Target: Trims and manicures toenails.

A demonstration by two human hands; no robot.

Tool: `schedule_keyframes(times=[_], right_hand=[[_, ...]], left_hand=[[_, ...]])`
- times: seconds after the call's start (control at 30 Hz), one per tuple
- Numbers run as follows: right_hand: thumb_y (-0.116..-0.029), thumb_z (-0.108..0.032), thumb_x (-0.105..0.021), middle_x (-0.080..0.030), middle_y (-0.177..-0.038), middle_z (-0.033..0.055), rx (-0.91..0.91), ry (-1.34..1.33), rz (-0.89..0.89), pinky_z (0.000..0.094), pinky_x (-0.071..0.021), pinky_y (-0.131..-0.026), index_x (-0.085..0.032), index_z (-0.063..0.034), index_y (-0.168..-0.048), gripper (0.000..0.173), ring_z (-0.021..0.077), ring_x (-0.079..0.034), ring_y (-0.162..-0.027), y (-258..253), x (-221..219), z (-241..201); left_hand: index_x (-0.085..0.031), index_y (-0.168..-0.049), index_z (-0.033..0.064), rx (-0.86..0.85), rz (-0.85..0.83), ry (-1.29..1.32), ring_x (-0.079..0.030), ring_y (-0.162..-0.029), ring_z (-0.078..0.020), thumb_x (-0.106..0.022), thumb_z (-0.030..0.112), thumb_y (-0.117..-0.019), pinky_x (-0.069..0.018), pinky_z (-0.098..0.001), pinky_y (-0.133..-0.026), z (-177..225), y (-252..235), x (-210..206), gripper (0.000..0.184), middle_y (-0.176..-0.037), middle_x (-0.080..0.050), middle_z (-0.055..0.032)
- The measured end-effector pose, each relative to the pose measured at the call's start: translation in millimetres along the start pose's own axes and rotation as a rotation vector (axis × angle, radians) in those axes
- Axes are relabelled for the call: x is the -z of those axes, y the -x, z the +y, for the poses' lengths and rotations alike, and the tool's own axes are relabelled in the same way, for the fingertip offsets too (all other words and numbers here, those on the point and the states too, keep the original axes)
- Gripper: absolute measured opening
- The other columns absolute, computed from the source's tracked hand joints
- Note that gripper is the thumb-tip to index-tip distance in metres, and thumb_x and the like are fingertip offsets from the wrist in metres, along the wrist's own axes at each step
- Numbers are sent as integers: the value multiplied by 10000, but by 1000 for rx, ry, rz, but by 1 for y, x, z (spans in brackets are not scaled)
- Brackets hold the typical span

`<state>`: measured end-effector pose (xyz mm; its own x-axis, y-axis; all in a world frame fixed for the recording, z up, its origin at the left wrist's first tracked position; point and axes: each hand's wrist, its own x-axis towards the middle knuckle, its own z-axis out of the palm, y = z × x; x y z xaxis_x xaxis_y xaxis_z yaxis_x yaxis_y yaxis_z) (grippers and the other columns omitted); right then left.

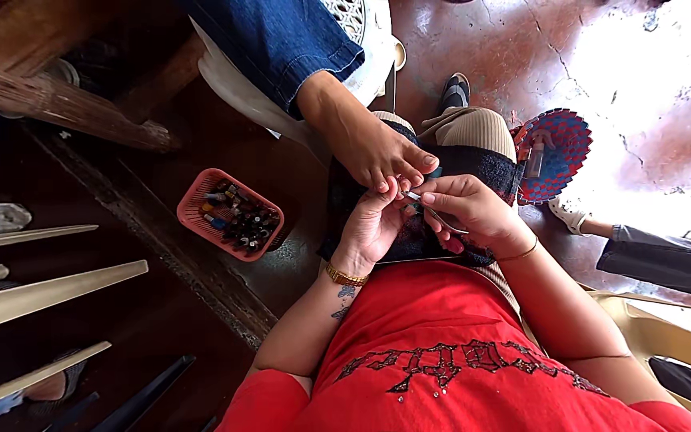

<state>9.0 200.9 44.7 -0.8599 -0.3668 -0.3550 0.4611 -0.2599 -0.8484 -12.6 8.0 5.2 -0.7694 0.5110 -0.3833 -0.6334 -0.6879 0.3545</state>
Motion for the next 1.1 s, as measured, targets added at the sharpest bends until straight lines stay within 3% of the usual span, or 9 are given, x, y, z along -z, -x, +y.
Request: schedule_keyframes(times=[0.17,0.27,0.37,0.53,0.7,1.03,1.1], right_hand=[[-1035,-60,-541,-646,-627,2,44,150,-32,178,-505,-445,-719,6,-1071,194,37,-581,-485,-5,9,-19],[-1037,-65,-559,-661,-644,11,39,237,-34,174,-497,-448,-724,18,-1092,193,38,-583,-492,-6,7,-22],[-1035,-72,-566,-663,-643,9,68,287,-34,177,-498,-439,-715,15,-1039,172,40,-588,-490,-7,5,-26],[-1037,-54,-554,-651,-662,-18,218,388,-153,166,-502,-458,-714,18,-1124,196,23,-575,-507,-5,6,-56],[-1045,-98,-573,-632,-619,-12,20,714,-138,164,-455,-408,-742,-3,-1123,209,19,-540,-454,-12,1,-76],[-1054,-103,-568,-673,-649,16,-89,674,-88,170,-452,-403,-744,-2,-1139,220,35,-550,-450,-15,-6,-78],[-1055,-100,-564,-641,-631,8,-88,651,-86,163,-433,-403,-739,1,-1136,218,29,-527,-448,-15,-6,-77]], left_hand=[[-714,-1011,144,17,-24,-15,-693,-972,-154,-626,227,-1011,-589,-299,-800,0,1,2,121,-1052,-713,-60],[-705,-972,150,12,-18,-7,-674,-909,-143,-603,201,-1020,-584,-305,-790,-1,0,5,123,-989,-689,-38],[-703,-966,158,10,0,-19,-677,-917,-137,-591,199,-1024,-580,-303,-798,-1,0,4,133,-983,-695,-31],[-718,-965,182,20,32,-30,-676,-880,-112,-599,202,-1019,-580,-286,-784,0,1,2,132,-958,-698,3],[-715,-919,191,27,45,-18,-674,-872,-111,-581,197,-1027,-575,-298,-788,-1,-1,0,172,-910,-689,17],[-705,-931,185,32,62,-12,-658,-874,-111,-568,174,-1029,-566,-303,-798,-2,-2,0,169,-923,-674,12],[-700,-928,194,35,63,-20,-661,-874,-107,-579,183,-1025,-564,-296,-802,-2,-2,0,156,-920,-677,14]])
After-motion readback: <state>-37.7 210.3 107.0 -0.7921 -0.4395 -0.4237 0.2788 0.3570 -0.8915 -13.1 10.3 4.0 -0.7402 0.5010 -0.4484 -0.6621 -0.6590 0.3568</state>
